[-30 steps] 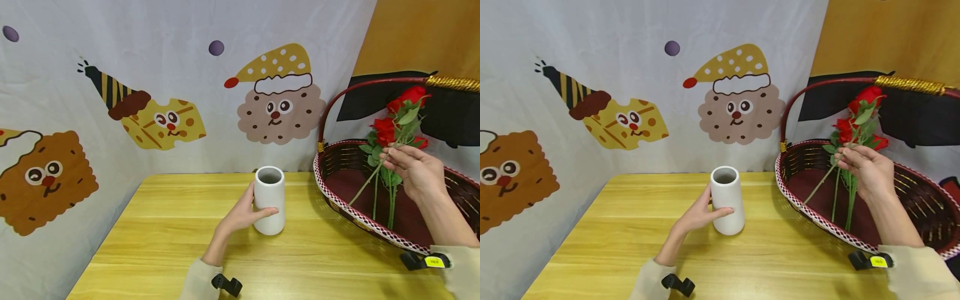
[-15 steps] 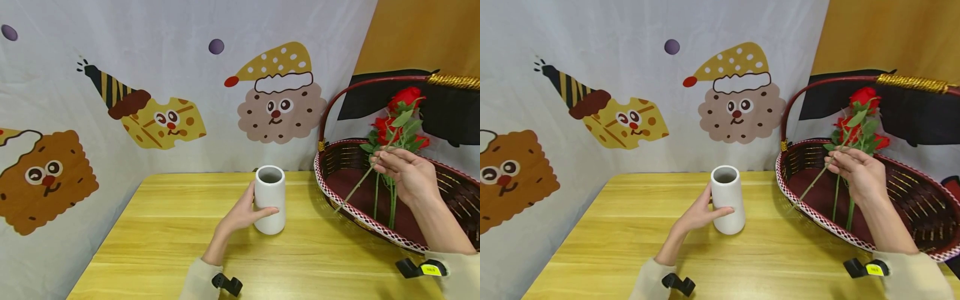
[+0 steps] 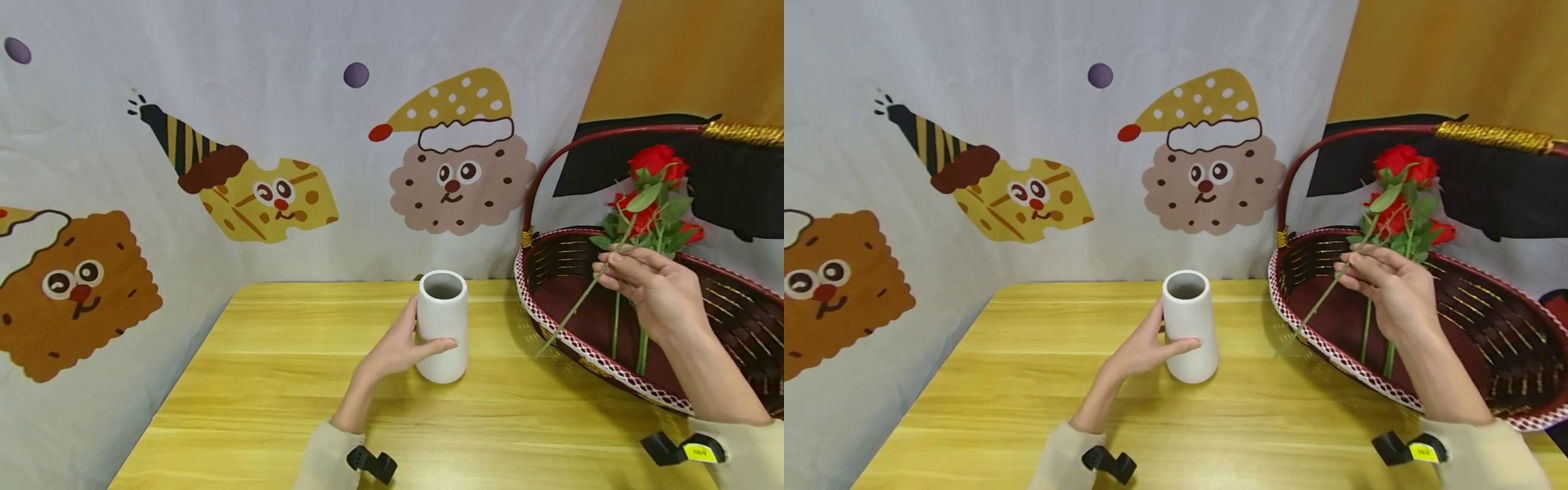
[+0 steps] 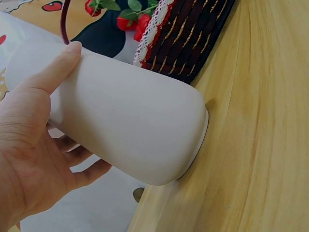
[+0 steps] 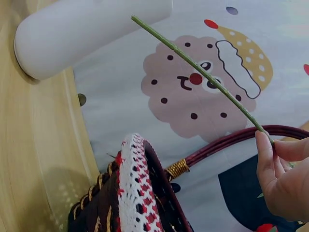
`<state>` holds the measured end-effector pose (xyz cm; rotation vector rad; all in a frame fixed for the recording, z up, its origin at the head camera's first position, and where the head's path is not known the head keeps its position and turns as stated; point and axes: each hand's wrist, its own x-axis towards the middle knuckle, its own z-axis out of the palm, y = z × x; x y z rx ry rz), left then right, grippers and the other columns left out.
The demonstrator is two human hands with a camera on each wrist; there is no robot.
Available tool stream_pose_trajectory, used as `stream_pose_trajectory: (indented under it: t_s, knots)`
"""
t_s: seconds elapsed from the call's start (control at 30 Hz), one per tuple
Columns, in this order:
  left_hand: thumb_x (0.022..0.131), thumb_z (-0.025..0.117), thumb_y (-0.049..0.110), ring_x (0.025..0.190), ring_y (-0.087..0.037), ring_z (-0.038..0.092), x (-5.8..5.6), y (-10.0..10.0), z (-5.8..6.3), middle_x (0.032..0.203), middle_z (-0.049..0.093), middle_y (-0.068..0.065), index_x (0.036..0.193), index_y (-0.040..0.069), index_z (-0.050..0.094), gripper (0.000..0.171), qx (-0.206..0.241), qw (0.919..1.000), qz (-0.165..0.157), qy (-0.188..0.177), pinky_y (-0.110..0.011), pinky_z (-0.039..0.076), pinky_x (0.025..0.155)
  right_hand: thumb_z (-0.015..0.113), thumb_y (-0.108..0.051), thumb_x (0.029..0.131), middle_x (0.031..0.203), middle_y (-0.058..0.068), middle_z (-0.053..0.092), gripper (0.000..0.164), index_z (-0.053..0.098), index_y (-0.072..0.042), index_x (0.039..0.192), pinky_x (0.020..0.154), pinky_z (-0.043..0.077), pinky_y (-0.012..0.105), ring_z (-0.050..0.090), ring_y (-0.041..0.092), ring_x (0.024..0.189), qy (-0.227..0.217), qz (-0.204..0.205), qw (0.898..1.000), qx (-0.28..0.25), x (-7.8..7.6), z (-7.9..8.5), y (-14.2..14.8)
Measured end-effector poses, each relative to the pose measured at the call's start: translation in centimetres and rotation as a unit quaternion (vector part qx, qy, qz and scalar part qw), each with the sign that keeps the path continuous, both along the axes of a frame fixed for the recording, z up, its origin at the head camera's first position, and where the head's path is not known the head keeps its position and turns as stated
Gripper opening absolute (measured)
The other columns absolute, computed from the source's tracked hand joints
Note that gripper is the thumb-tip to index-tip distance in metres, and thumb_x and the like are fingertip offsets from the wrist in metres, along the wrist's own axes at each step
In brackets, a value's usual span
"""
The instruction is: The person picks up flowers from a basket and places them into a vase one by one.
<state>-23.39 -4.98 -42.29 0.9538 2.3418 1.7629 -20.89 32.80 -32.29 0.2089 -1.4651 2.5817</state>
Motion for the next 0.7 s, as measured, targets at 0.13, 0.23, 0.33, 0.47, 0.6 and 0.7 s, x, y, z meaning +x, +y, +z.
stream_pose_trajectory:
  t_s: [0.13, 0.23, 0.33, 0.47, 0.6, 0.7]
  knots:
    - [0.088, 0.082, 0.028, 0.125, -0.012, 0.052, -0.1, 0.0, -0.1, 0.139, 0.05, 0.01, 0.153, 0.033, 0.028, 0.085, -0.001, 1.0, 0.0, 0.0, -0.044, 0.041, 0.108, 0.057, 0.01, 0.098, 0.1, 0.014, 0.075, 0.02, 0.072, 0.003, 0.109, 0.074, 0.06, 0.033, 0.075, 0.025, 0.088, 0.0, 0.006, 1.0, 0.005, 0.2, 0.0, -0.6]
    - [0.088, 0.082, 0.027, 0.125, -0.012, 0.052, -0.1, 0.0, -0.1, 0.138, 0.05, 0.01, 0.153, 0.033, 0.028, 0.084, 0.001, 1.0, 0.0, 0.0, -0.044, 0.041, 0.108, 0.057, 0.01, 0.098, 0.1, 0.014, 0.075, 0.019, 0.072, 0.004, 0.108, 0.074, 0.06, 0.033, 0.075, 0.025, 0.088, 0.004, 0.01, 1.0, 0.012, 0.3, -0.1, -1.1]
    - [0.088, 0.082, 0.027, 0.125, -0.012, 0.052, -0.1, 0.0, -0.2, 0.138, 0.05, 0.01, 0.153, 0.033, 0.029, 0.084, 0.004, 1.0, -0.002, 0.001, -0.044, 0.041, 0.108, 0.057, 0.01, 0.098, 0.102, 0.013, 0.073, 0.018, 0.071, 0.005, 0.107, 0.075, 0.059, 0.033, 0.075, 0.025, 0.089, 0.013, 0.015, 1.0, 0.021, 0.4, -0.2, -1.5]
    - [0.088, 0.082, 0.026, 0.125, -0.012, 0.052, -0.1, 0.0, -0.2, 0.138, 0.05, 0.01, 0.152, 0.033, 0.029, 0.084, 0.006, 1.0, -0.004, 0.001, -0.044, 0.041, 0.108, 0.055, 0.011, 0.098, 0.104, 0.013, 0.072, 0.018, 0.07, 0.006, 0.107, 0.076, 0.059, 0.033, 0.074, 0.025, 0.091, 0.027, 0.021, 0.999, 0.026, 0.6, -0.3, -2.1]
    - [0.088, 0.081, 0.026, 0.125, -0.013, 0.052, -0.1, 0.0, -0.2, 0.138, 0.05, 0.01, 0.152, 0.033, 0.029, 0.083, 0.009, 0.9999, -0.005, 0.0, -0.044, 0.041, 0.108, 0.055, 0.012, 0.098, 0.105, 0.013, 0.071, 0.019, 0.07, 0.007, 0.108, 0.077, 0.059, 0.034, 0.074, 0.025, 0.092, 0.033, 0.025, 0.999, 0.023, 0.8, -0.2, -2.5]
    - [0.088, 0.082, 0.026, 0.124, -0.012, 0.052, 0.0, 0.0, -0.2, 0.138, 0.05, 0.01, 0.152, 0.033, 0.029, 0.083, 0.01, 0.9999, -0.003, -0.001, -0.044, 0.041, 0.108, 0.056, 0.012, 0.098, 0.106, 0.013, 0.07, 0.018, 0.069, 0.006, 0.109, 0.077, 0.059, 0.034, 0.074, 0.025, 0.092, 0.031, 0.026, 0.999, 0.027, 0.9, -0.1, -2.9]
